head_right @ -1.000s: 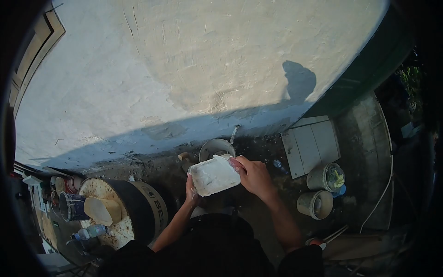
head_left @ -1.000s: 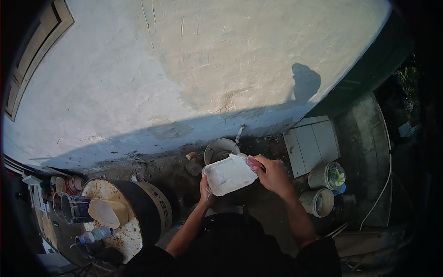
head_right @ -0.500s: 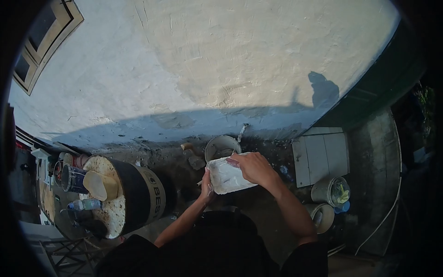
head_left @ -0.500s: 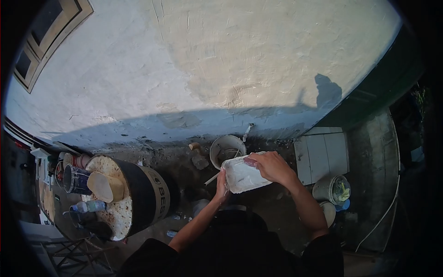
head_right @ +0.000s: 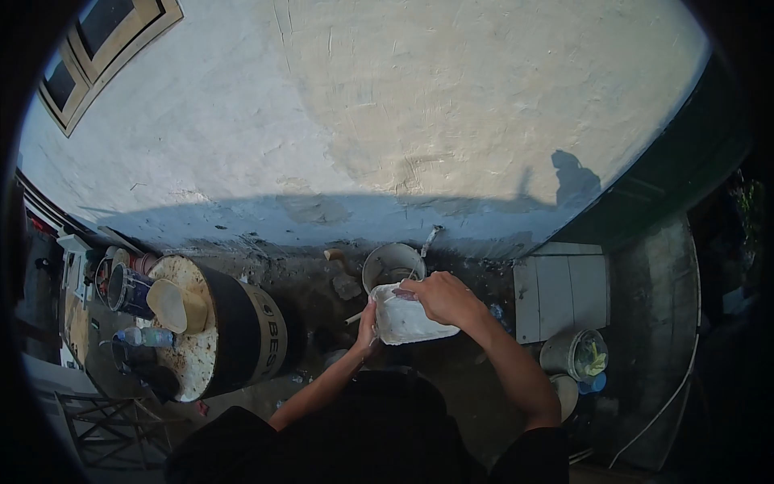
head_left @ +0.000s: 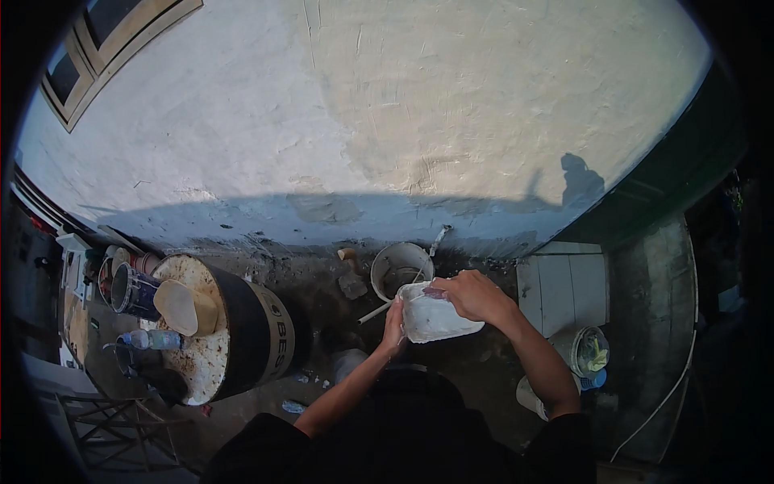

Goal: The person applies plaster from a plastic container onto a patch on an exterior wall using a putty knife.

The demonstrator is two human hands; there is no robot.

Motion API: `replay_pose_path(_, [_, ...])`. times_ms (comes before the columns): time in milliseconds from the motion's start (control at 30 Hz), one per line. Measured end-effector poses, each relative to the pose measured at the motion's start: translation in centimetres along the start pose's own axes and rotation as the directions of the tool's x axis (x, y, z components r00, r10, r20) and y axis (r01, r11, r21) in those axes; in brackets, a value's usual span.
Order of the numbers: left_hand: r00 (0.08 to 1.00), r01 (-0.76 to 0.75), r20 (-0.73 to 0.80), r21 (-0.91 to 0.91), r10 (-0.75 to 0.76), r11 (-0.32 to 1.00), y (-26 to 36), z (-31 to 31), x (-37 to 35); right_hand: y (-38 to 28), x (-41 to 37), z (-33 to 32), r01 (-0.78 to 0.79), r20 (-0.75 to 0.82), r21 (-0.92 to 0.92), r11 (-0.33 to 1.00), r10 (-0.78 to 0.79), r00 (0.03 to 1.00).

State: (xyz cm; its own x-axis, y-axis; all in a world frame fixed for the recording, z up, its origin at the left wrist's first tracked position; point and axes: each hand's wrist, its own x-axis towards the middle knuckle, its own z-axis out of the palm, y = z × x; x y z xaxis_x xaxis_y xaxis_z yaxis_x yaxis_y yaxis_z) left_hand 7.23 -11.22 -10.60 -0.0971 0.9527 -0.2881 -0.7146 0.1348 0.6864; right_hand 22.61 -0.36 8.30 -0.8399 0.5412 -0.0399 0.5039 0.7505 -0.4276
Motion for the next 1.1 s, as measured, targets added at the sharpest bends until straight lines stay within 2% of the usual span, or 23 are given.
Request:
replay_pose_path(100, [1.0,-0.028,0.011,0.028,0.028,0.999,0.7,0.3,-0.1,-0.1,0.3,-0.1,0.059,0.032,-0.012,0.998,-0.059,0.998])
replay_pose_path(133, [1.0,-0.004,0.019,-0.022,0.005,1.0,0.7,0.2,-0.1,0.0,0.5,-0.1,0.066,0.037,0.0,0.998,-0.065,0.997])
replay_pose_path(300, [0.999,-0.001,-0.032,-0.004,0.001,1.0,0.7,0.1,-0.4,-0.2,0.7,-0.3,0.069,0.081,-0.006,0.998,-0.068,0.994])
replay_pose_path(400, [0.999,-0.039,-0.037,0.024,0.039,0.999,0.9,0.5,-0.4,-0.3,0.6,-0.6,0.079,0.047,-0.025,0.997,-0.077,0.996])
replay_pose_path(500, [0.996,-0.087,-0.028,0.038,0.088,0.996,1.0,0.6,-0.3,-0.2,0.9,-0.9,-0.007,0.078,-0.009,1.0,0.008,0.997])
replay_pose_path(600, [0.993,-0.106,-0.05,0.043,0.108,0.993,0.9,0.6,-0.2,0.0,1.2,-0.4,0.013,0.064,0.038,0.999,-0.015,0.998])
replay_pose_path(700, [0.994,-0.08,-0.077,0.021,0.082,0.997,0.9,0.6,-0.1,-0.3,1.7,-0.4,-0.006,0.151,0.124,0.992,-0.013,0.988])
replay_pose_path(767, [0.994,-0.07,-0.087,0.026,0.072,0.997,0.9,0.5,0.1,0.0,2.0,-0.1,0.003,0.161,0.116,0.993,-0.022,0.987])
replay_pose_path(867, [0.997,-0.079,-0.015,-0.05,0.078,0.996,0.4,0.0,0.7,-0.2,2.3,-0.6,0.012,0.2,0.123,0.992,-0.037,0.979])
replay_pose_path(1100, [0.985,-0.174,-0.01,0.007,0.174,0.985,-0.8,-0.8,1.3,-0.3,3.8,-0.9,0.043,0.307,0.118,0.992,-0.078,0.949])
